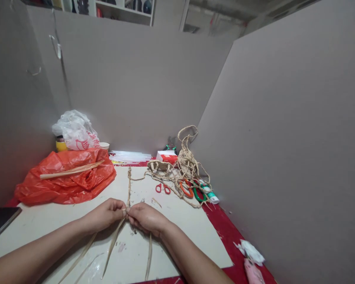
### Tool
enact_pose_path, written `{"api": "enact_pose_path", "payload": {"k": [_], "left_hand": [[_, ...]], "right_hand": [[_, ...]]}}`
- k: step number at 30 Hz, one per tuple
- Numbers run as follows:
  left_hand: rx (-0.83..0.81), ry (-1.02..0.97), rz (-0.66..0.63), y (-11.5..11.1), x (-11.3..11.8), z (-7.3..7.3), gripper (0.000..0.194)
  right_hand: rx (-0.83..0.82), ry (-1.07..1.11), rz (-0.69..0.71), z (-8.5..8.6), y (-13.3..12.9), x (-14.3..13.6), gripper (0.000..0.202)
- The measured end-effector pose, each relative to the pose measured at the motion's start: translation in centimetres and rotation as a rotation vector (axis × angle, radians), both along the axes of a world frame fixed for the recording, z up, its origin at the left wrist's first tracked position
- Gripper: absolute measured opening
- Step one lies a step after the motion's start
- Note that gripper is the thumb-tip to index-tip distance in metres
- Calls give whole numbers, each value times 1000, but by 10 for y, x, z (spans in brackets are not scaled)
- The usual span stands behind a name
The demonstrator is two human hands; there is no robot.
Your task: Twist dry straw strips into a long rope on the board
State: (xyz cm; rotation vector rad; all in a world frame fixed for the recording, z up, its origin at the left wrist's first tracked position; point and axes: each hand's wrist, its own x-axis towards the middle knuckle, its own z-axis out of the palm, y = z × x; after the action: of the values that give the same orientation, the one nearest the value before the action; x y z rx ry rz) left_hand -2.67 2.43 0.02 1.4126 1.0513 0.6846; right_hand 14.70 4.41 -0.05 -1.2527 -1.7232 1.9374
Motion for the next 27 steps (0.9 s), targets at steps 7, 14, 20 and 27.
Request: {"api": "enact_pose_path", "payload": {"k": [7,14,20,27], "left_hand": [[-213,-34,-116,-4,-2,-1,23],[-143,-74,37,-25,22,-11,23],[-185,139,-26,-16,12,9,24],[78,70,217,1,1,3,19]], "right_hand": [[97,12,-225,-7,-10,-11,30],[-138,233,-215,-5,-21,-20,32],[-210,285,-246,0,-19,-16,21],[-272,317,-158,6,-13,-8,21]]}}
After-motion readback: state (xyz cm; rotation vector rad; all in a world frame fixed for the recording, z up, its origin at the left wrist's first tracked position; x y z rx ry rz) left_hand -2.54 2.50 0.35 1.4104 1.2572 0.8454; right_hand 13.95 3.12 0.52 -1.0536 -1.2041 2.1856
